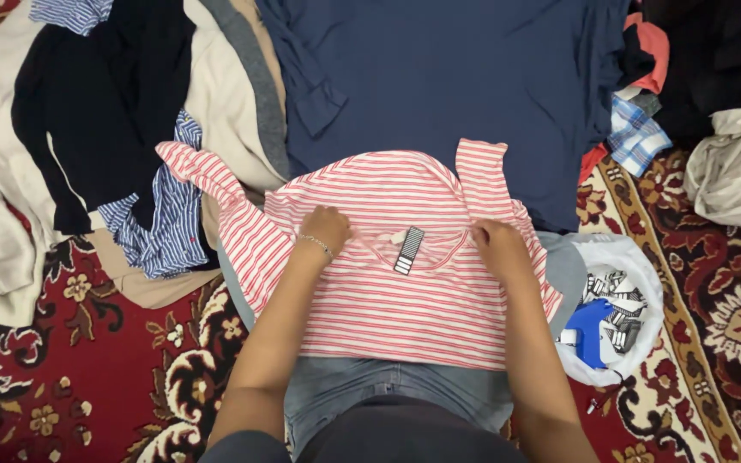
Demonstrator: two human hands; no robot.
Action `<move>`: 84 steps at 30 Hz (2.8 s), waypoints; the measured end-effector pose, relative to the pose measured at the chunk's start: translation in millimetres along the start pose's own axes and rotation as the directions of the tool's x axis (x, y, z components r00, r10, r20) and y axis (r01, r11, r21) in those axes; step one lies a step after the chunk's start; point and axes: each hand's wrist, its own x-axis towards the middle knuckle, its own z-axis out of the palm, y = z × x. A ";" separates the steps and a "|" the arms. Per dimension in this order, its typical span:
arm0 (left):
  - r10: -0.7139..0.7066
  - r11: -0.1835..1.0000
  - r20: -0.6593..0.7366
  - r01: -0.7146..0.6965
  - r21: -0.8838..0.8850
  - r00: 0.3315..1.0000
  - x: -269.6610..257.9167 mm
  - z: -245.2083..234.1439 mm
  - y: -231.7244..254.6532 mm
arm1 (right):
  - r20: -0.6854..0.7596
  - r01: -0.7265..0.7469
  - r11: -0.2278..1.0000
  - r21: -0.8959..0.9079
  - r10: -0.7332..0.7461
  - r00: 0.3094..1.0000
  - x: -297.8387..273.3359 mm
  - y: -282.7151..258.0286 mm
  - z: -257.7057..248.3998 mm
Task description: The person sits on a rug and uses a blue handheld tagging gun to apply price tags to several pieces of clothing. They handle a red and white striped shirt, a black long-sleeved top, and a blue and white striped shirt, applying tags to each item and arranging them on the floor.
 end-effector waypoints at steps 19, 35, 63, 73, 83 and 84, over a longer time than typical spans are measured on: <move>-0.186 0.978 0.255 0.203 -0.041 0.949 -74.5 -136.8 -4.8 | 0.329 -0.005 0.940 -0.341 0.124 0.936 27.5 -2.2 5.0; -0.380 0.849 -0.342 0.178 -0.498 0.859 -35.5 -149.0 -18.3 | 0.415 -0.122 0.954 0.274 -0.003 0.910 27.9 -10.8 -97.7; -0.517 0.193 -0.544 -0.529 -0.826 0.661 399.3 -276.2 -33.1 | -0.521 0.314 0.649 0.693 0.149 0.841 449.0 44.5 -109.7; -0.477 0.374 -0.586 -0.453 -0.810 0.655 505.5 -367.5 -39.9 | -0.395 0.340 0.341 0.877 0.106 0.913 623.3 74.6 -144.4; -0.216 0.704 -0.738 -0.422 -0.572 0.640 605.6 -379.1 -79.1 | -0.598 0.577 0.739 0.349 -0.298 0.744 713.2 45.8 -154.1; -0.165 0.820 -0.592 -0.224 -0.527 0.789 598.6 -377.4 -78.8 | -0.605 0.648 0.690 0.322 -0.376 0.701 717.2 47.6 -144.2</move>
